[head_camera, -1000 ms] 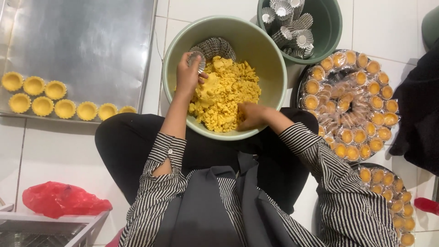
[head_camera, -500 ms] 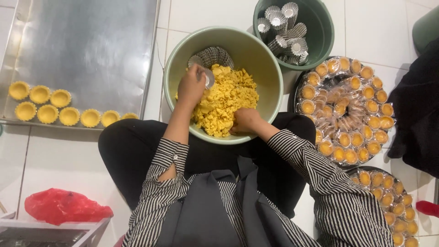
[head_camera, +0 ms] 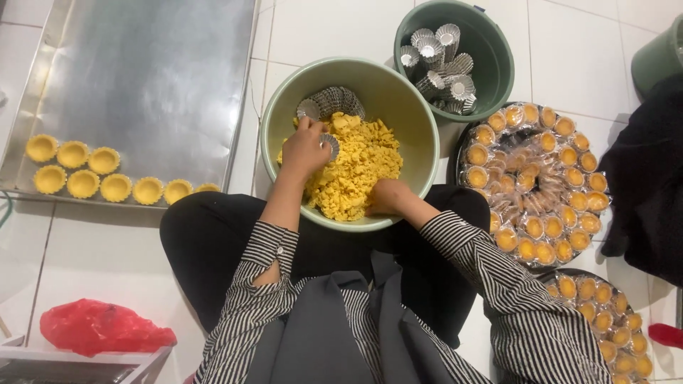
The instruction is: Molding yellow dough into small metal tart molds by hand while sitting on the floor.
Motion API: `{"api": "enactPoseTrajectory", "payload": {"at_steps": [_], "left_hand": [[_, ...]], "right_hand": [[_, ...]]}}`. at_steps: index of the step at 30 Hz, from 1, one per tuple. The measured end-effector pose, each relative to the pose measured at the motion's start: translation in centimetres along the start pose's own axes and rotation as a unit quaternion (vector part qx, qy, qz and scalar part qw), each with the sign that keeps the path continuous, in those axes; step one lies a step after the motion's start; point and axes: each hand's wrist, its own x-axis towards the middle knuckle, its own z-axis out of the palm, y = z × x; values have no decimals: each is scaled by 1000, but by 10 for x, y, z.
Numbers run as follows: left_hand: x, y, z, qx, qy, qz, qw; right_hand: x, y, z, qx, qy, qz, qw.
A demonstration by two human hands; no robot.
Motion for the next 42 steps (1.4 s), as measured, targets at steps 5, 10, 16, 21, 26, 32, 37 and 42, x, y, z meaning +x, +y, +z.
{"api": "enactPoseTrajectory", "payload": {"at_steps": [5,10,16,21,26,32,37,42], "left_hand": [[-6,6,-15,-17,10,-2,1000],[-1,5,-14,-42,43,16,998],[-7,11,-15,-44,40,24,998],[-9,11,-19,-43,66,24,997],[-4,6,-15,-69,110,45,991],[-3,8,-13,-87,118,56,988],[-4,8,-10,-85,122,55,987],[-3,6,-6,-77,120,42,989]], "right_hand": [[13,8,5,-53,20,-50,997],[-2,7,-11,-42,-14,-69,997],[4,21,3,-55,-8,-92,994],[7,27,2,-64,-5,-122,991],[-18,37,-37,219,-90,-37,971],[-13,51,-46,661,-75,-36,746],[-22,38,-50,706,-20,-85,703],[-3,43,-36,731,10,-39,681]]}}
